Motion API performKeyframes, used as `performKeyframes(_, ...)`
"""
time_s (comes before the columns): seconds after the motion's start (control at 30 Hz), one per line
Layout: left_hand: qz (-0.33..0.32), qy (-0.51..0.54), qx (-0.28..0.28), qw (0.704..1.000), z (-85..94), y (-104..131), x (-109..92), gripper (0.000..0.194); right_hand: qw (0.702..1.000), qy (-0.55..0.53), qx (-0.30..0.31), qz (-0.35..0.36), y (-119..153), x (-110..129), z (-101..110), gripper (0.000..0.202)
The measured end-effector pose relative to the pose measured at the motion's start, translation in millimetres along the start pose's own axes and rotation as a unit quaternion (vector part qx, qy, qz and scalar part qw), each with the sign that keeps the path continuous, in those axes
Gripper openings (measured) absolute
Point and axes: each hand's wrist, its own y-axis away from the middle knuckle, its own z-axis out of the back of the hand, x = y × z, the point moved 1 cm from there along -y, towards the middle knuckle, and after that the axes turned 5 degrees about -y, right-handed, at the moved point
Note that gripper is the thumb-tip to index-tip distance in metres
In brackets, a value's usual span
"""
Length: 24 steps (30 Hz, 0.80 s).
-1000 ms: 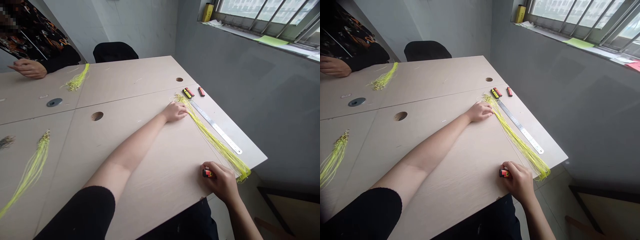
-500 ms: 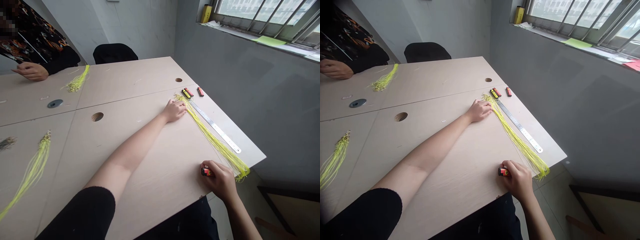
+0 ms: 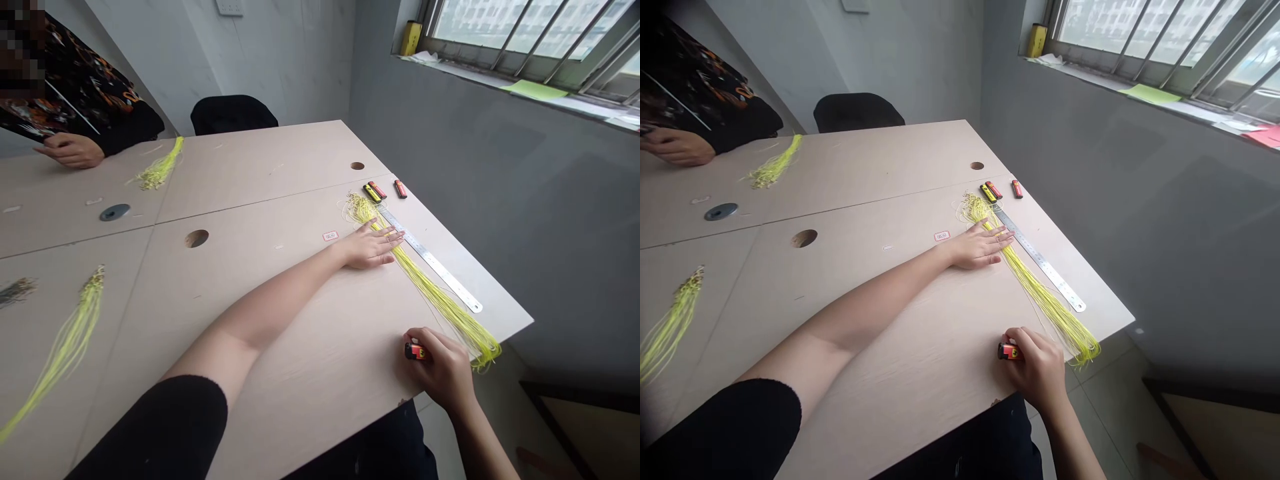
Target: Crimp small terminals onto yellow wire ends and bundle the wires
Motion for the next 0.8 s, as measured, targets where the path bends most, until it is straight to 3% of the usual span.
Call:
performKeyframes(0.23, 0.008, -0.104, -0.111, 0.988, 5.1, 6.9, -16.6, 0.061, 0.998, 0.045, 0.035, -0.038, 1.6, 1.8, 0.2, 0.012)
performKeyframes(0.37, 0.127, -0.14, -0.129, 0.974, 4.0, 30.8, -25.9, 0.063, 0.987, 0.094, 0.087, -0.097, -2.7, 5.9, 0.8, 0.011)
performKeyframes(0.47, 0.237, -0.127, -0.1, 0.958, 1.8, 66.7, -23.9, 0.067, 0.967, 0.125, 0.159, -0.157, -13.9, 5.4, 0.7, 0.017)
performKeyframes(0.57, 0.328, -0.109, -0.068, 0.936, 0.9, 113.0, -24.1, 0.068, 0.951, 0.105, 0.245, -0.157, -34.3, 5.4, -3.2, 0.029)
performKeyframes(0.7, 0.358, -0.107, -0.025, 0.927, 3.9, 171.8, -35.4, 0.069, 0.937, 0.126, 0.317, -0.076, -76.3, 15.1, -21.8, 0.03)
performKeyframes(0.8, 0.366, -0.123, -0.032, 0.922, 10.8, 210.9, -37.8, 0.066, 0.915, 0.16, 0.369, -0.04, -115.0, 26.8, -47.2, 0.028)
